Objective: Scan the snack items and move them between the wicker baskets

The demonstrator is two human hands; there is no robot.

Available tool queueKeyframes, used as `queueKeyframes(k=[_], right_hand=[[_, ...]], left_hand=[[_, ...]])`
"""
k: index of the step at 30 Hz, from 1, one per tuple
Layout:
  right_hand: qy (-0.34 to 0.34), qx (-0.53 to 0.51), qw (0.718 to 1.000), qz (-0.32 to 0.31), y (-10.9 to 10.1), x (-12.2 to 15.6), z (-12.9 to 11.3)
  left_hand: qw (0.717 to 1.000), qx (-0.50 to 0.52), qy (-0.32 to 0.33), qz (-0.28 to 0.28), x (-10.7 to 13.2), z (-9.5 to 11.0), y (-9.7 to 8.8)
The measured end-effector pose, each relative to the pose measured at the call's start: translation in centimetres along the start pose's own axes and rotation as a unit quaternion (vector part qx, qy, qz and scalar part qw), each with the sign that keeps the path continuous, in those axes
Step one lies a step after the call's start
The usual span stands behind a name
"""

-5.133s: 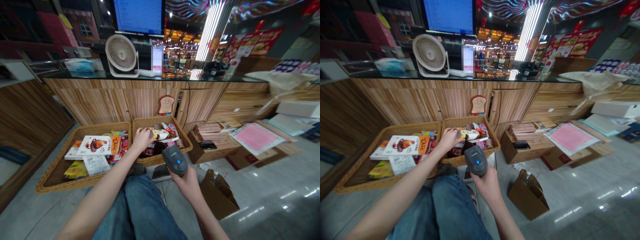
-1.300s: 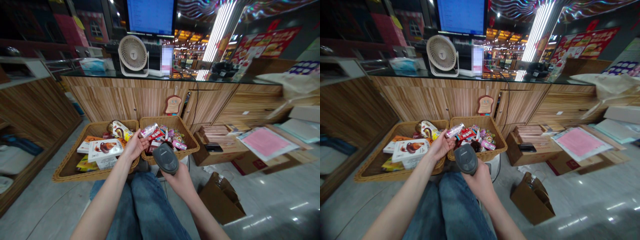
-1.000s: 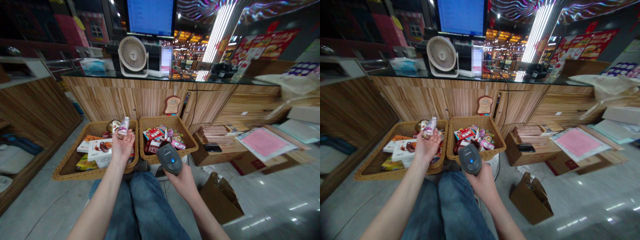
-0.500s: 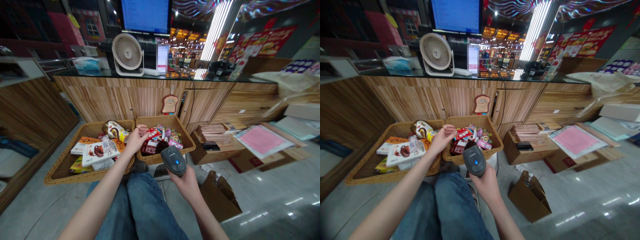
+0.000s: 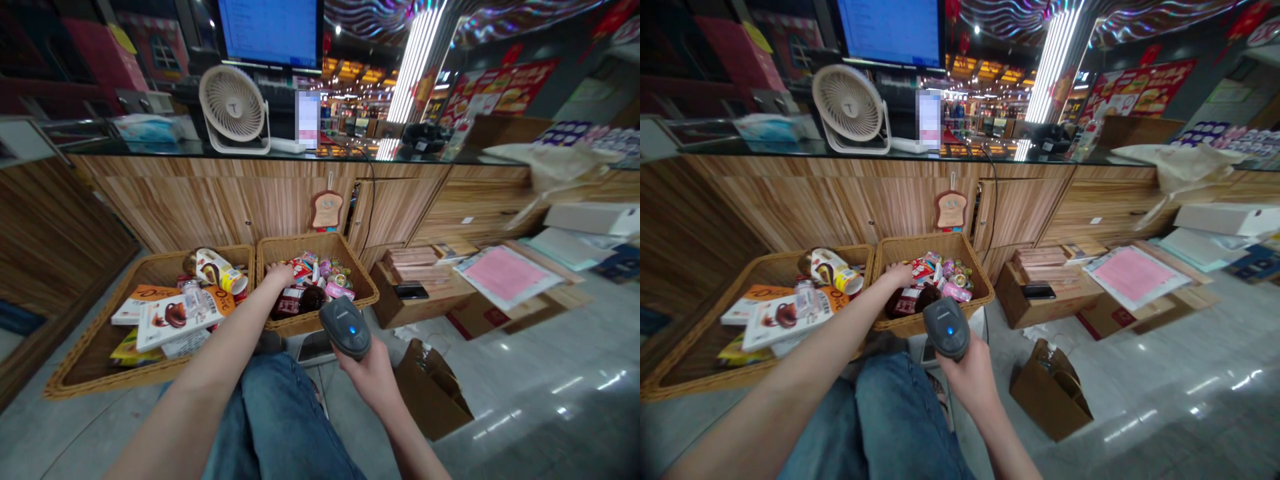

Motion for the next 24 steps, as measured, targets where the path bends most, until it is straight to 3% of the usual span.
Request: queueKeyframes(k=[5, 11, 15, 17, 18, 21, 22, 24], right_hand=[[-0.001, -0.007, 1.0, -0.012, 0.4, 0.2, -0.1], [0.006, -0.002, 1.0, -0.008, 0.4, 0.1, -0.4], [0.004, -0.008, 1.0, -0.014, 0.4, 0.0, -1.0], [0.0, -0.012, 1.0, -0.017, 0.7, 0.1, -1.3], [-0.004, -0.012, 1.0, -0.018, 0.8, 0.1, -1.4], [-0.014, -0.008, 1.0, -0.02, 1.4, 0.1, -1.7], [-0.016, -0.005, 1.0, -0.022, 1.6, 0.1, -1.8], [-0.019, -0.001, 0.999, -0.028, 1.9, 0.1, -1.9]], left_hand=[[0.999, 0.035, 0.016, 0.028, 1.1, 1.0, -1.5], [0.981, 0.153, 0.056, 0.102, 4.2, 1.9, -6.2], [0.953, 0.287, 0.068, 0.064, 6.7, 0.5, -7.8], [0.903, 0.427, 0.053, -0.012, 8.1, -0.4, -6.7], [0.854, 0.516, 0.035, -0.059, 8.8, -0.8, -5.8], [0.669, 0.724, -0.027, -0.165, 11.1, -1.2, -3.3], [0.637, 0.751, -0.037, -0.171, 11.5, -1.3, -3.0], [0.607, 0.775, -0.043, -0.171, 12.0, -1.6, -2.7]])
Point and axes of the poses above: each hand's wrist, its own x-axis away from the middle knuckle, its own y-axis out of the palm, z = x × y, the point moved 10 cm from there along -x, towards the middle knuckle, and after that the axes turned 7 degrees about x, right-handed, at the moved point
